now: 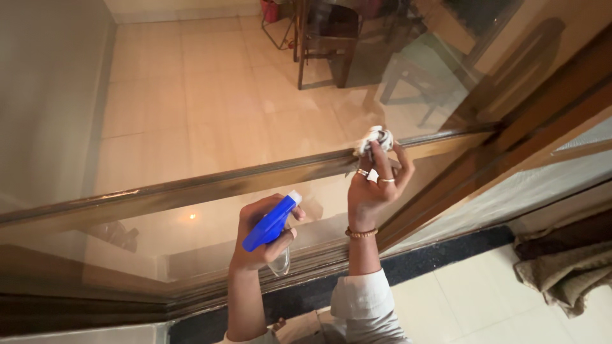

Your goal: The person wipes a glass sliding door frame and pane using a cloth while holding a spray bottle in their other hand.

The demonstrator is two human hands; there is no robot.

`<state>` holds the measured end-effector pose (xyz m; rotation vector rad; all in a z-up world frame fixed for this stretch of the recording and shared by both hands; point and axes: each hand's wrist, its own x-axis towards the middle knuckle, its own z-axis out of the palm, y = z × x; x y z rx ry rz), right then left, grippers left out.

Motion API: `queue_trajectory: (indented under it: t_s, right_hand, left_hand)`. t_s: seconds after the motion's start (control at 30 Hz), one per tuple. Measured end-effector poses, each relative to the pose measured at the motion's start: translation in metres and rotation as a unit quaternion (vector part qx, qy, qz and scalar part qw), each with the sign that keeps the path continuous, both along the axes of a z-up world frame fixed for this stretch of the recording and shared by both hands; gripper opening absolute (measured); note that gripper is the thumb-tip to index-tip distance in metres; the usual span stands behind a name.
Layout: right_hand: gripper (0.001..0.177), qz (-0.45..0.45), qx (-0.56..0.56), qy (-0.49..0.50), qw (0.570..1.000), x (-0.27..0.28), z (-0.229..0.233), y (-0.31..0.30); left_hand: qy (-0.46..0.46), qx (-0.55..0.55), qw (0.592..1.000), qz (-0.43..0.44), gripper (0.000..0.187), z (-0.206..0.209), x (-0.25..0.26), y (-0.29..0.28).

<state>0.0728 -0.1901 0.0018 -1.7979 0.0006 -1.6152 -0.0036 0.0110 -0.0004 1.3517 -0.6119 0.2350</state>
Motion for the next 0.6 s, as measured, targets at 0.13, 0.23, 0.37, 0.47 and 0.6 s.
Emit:
queue_trajectory:
  t_s: [0.13, 0.23, 0.37, 0.47, 0.6]
  right_hand:
    - [0.032, -0.001, 0.021, -0.019, 1.0, 0.013, 0.0, -0.038]
    - [0.03, 0.001, 0.152, 0.007, 0.988, 0.025, -0.003, -0.07]
    - [0.032, 0.081, 0.072, -0.059, 0.992, 0.032, -0.011, -0.097]
    - [0.035, 0.18, -0.034, -0.04, 0.982, 0.029, -0.015, -0.11]
    - [0.039, 0.098, -0.035, -0.009, 0.995, 0.029, -0.009, -0.134]
  left_hand:
    - [0.025, -0.005, 1.0, 0.011, 0.035, 0.002, -0.001, -0.017]
    - [-0.013, -0.014, 1.0, -0.001, 0.032, 0.007, -0.001, -0.032]
    - [-0.032, -0.013, 0.999, -0.006, 0.031, 0.013, 0.003, -0.061]
    - [0.01, -0.016, 1.0, 0.004, 0.03, 0.012, 0.01, -0.084]
    - [0.021, -0.083, 0.996, 0.008, 0.033, 0.006, 0.022, -0.116]
